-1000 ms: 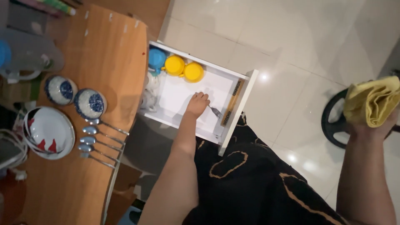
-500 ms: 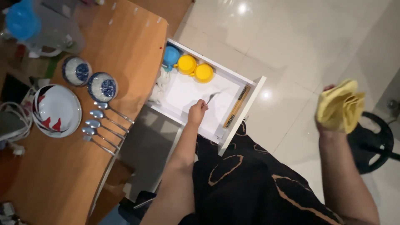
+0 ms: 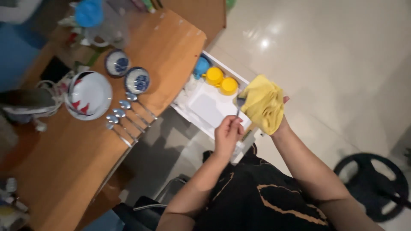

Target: The person wipes several metal spoons and forks with a yellow cloth and places them into an open drawer. The person handles the cutlery one at a time, wiping each piece before depositing it into the drawer.

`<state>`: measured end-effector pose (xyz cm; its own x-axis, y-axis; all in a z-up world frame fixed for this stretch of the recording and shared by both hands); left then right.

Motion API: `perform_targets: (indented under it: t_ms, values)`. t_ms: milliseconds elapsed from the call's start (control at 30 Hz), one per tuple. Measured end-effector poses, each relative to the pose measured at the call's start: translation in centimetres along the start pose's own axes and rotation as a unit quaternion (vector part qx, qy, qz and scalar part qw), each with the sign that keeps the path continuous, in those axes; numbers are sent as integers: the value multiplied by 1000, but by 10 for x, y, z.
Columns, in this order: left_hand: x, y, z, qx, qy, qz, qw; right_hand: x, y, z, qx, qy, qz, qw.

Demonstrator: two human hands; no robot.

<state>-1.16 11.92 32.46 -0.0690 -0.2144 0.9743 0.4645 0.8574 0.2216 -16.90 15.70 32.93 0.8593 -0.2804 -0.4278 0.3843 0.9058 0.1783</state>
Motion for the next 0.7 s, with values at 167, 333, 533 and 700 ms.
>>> perform_targets:
  t_ms: [167,333,533,700]
  values:
    - [17,4,-36,13,-131,29,991,46,-10,37,-66,17,37,997]
    - [-28,7,-84,-20,-156,-17,987,82,-2,60,-120,37,66,990]
    - [-35,23,-131,-129,-116,-33,984,111,-9,74,41,175,62,982]
    - [74,36,-206,-258,-242,-8,935,129,6,51,34,233,12,972]
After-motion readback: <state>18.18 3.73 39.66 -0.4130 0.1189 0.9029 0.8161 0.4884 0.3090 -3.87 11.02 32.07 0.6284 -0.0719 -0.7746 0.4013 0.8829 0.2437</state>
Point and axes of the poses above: each hand's wrist, its own y-axis away from the middle knuckle, its own z-axis out of the palm, x = y × z, the point moved 1 cm from there along -y, towards the middle knuckle, and after that the axes turned 9 degrees about -y, right-handed, at the moved point
